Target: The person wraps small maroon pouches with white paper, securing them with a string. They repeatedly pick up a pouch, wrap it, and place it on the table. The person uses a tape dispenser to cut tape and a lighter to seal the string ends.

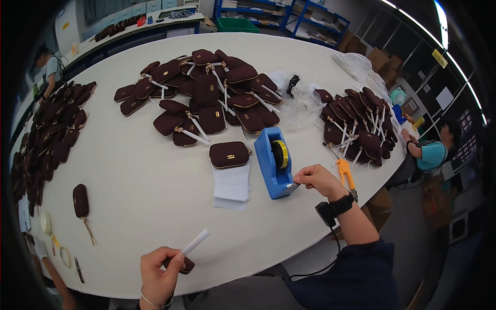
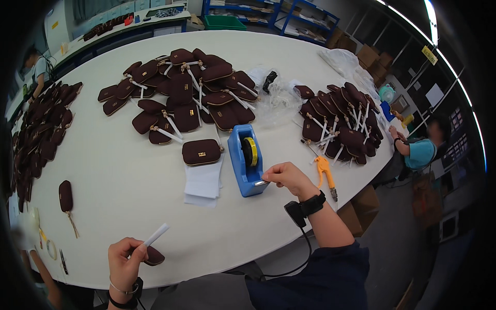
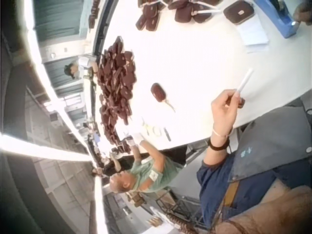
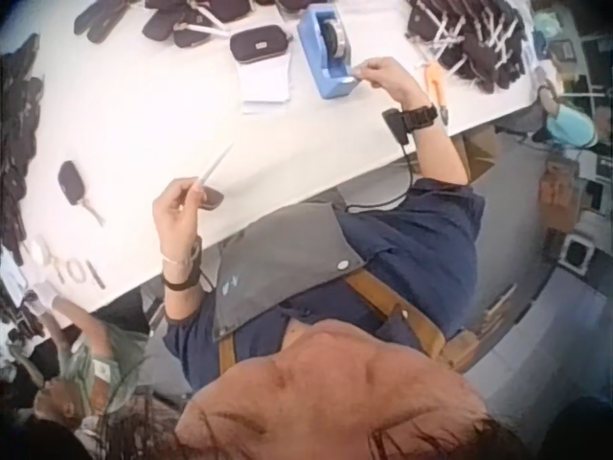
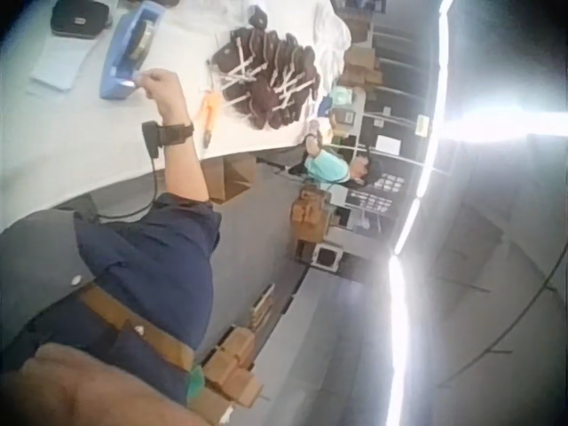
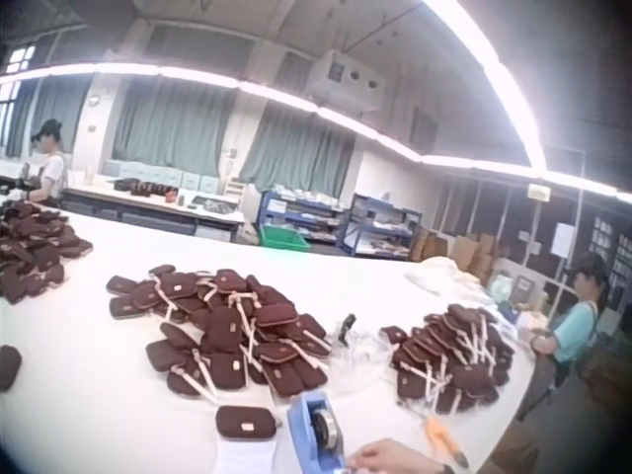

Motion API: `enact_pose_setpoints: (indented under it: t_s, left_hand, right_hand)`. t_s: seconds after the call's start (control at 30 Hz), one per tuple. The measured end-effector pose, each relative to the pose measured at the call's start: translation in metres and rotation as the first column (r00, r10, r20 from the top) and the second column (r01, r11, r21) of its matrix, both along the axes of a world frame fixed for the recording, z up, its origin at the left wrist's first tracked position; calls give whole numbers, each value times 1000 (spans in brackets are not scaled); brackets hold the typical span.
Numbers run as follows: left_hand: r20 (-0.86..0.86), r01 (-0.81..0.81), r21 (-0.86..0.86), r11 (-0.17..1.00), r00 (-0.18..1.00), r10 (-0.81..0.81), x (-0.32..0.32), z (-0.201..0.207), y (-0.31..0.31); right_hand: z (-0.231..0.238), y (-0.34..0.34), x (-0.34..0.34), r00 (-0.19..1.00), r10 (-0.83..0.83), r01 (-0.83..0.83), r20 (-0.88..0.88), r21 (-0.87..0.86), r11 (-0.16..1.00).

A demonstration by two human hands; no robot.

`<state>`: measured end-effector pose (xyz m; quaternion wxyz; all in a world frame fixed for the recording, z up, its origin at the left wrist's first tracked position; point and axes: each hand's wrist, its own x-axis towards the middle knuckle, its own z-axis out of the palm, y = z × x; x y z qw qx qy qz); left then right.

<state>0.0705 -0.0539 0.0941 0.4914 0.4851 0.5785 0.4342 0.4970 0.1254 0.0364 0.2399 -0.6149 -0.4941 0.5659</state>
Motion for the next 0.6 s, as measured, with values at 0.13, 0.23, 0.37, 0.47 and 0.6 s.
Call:
enact_pose_setpoints:
  t_s: [0.13,0.23,0.37,0.47,0.6]
  left_hand:
    - [-23,2,30,1000,1000,-1,-3,-6,-2]
    - [-57,23,26,999,998,-22,-3,-4,-1]
    - [0,35,-5,999,999,-35,3,0,1]
    - [-13,58,-9,998,998,-58,5,-2,3]
    - [-20,84,1,996,996,-84,8,-1,5]
  right_hand:
    - [7,0,-8,998,-53,53,35,22,998]
    - [22,-9,-13,989,-147,148,-26,15,989]
    - [21,-26,-7,968,-226,215,-109,-105,971]
    - [13,-40,-8,954,-267,246,-134,-152,957]
    - [-13,-54,-11,835,-417,332,-359,-275,902]
